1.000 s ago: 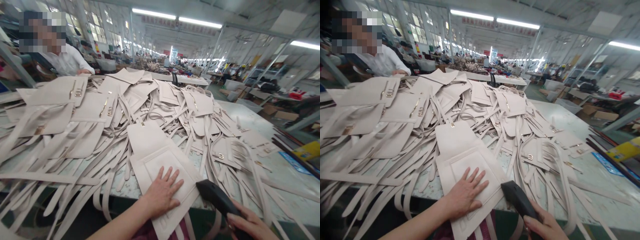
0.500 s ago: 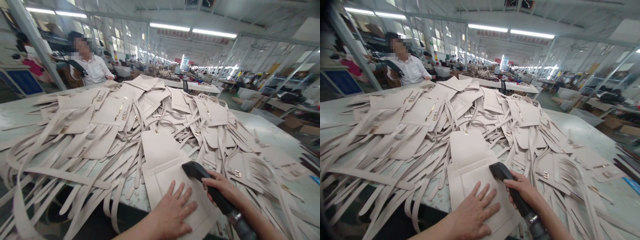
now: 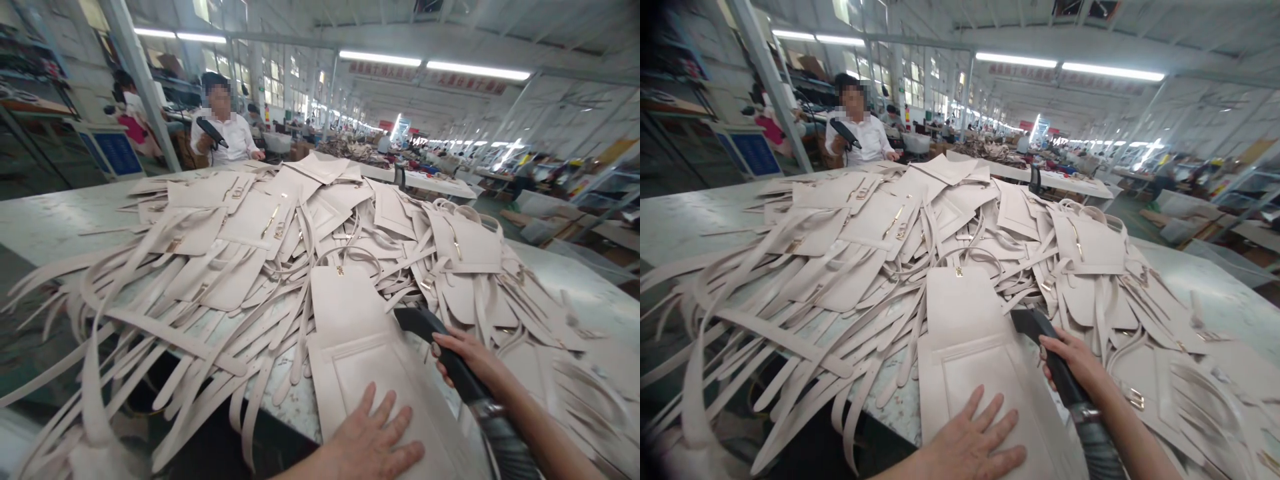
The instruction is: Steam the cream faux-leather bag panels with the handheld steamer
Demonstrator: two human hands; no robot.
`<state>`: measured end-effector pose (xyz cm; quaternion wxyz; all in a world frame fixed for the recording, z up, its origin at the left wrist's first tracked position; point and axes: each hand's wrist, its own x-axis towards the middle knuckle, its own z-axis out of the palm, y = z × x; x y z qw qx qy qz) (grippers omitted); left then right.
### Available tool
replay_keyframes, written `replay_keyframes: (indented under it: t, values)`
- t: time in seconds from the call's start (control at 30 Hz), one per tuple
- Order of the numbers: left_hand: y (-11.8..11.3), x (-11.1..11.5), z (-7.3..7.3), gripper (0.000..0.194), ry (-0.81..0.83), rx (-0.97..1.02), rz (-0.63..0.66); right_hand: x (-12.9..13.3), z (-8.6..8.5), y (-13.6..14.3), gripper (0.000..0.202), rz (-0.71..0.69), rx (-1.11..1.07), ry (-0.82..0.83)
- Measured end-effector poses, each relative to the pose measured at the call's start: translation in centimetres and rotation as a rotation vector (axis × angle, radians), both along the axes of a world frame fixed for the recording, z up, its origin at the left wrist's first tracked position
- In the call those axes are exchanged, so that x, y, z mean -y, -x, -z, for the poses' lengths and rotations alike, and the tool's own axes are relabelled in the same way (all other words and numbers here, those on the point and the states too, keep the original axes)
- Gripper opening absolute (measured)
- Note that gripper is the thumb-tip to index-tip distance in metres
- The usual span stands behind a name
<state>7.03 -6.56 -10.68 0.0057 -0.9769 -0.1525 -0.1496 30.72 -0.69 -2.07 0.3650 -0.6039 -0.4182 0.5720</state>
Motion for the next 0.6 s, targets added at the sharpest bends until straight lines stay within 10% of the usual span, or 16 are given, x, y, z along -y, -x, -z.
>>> replay_keyframes:
  t: [0.4,0.6]
  values:
    - [-0.4,-0.1,0.5,0.036,-0.136,0.031,-0.042,-4.8,1.1,0.1,0.021,-0.103,0.119,0.178]
    - [-0.2,0.4,0.6,0.037,-0.15,0.048,-0.061,-3.4,0.1,2.1,0.024,0.037,0.227,-0.004]
